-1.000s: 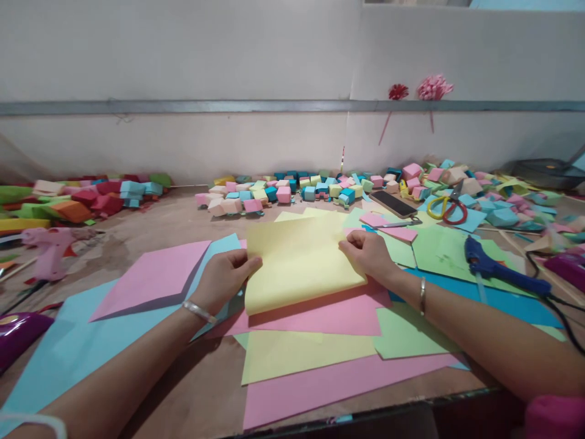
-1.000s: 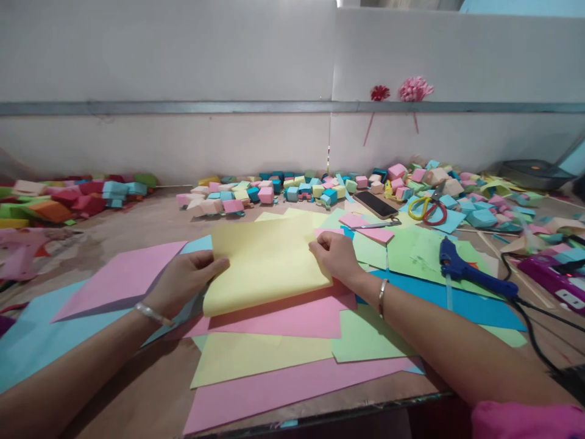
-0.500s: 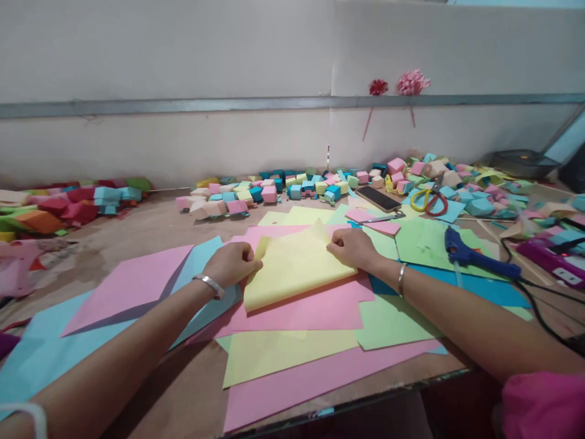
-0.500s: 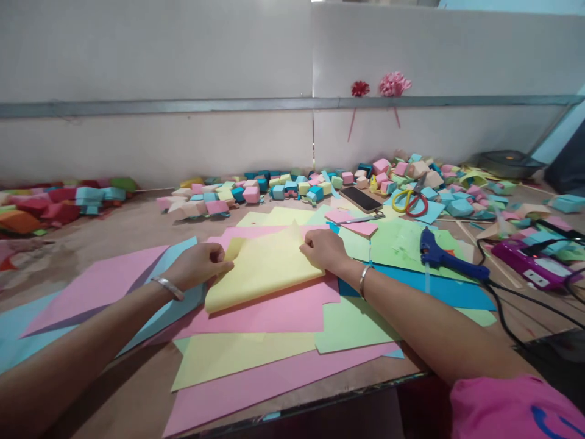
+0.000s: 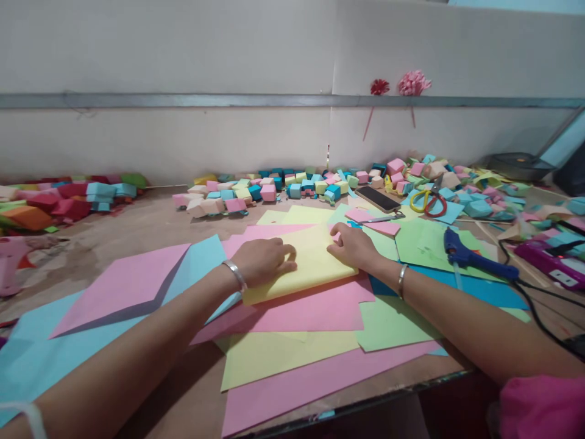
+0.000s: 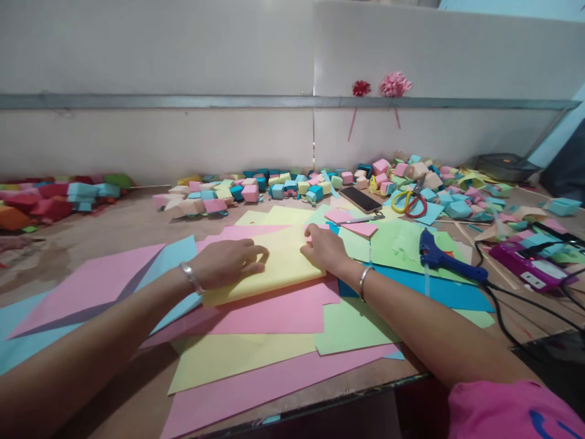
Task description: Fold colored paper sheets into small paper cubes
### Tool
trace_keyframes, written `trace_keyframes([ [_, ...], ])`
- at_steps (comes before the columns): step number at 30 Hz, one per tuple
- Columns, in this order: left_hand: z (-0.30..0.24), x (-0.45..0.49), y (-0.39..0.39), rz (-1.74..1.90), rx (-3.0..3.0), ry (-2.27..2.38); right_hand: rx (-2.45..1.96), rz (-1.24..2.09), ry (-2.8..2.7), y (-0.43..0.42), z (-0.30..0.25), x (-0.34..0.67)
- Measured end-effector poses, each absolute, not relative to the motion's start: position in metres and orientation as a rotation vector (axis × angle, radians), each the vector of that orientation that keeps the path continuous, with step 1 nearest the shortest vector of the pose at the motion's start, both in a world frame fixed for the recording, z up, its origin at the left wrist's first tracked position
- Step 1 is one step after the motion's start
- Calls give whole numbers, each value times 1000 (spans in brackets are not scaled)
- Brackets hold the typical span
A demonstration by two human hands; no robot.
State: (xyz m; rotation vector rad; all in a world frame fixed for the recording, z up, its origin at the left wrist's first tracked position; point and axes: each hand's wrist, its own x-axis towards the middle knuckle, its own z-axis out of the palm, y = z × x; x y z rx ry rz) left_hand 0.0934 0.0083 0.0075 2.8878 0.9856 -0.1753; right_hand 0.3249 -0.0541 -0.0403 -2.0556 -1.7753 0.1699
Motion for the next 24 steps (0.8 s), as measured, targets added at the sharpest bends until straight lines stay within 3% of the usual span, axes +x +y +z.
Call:
trace_keyframes([
  [7, -1, 94, -6, -375, 2989, 1019, -2046, 172, -1880, -55, -35, 331],
  [13, 2, 95, -6, -436, 2986, 1013, -2043, -170, -2201, -63, -19, 313],
  [18, 4, 96, -8, -479, 3004, 1024, -2002, -79, -2504, -65, -13, 290],
  [24, 5, 96, -7, -506, 2996, 1019, -2252, -125, -2443, -66, -10, 298],
])
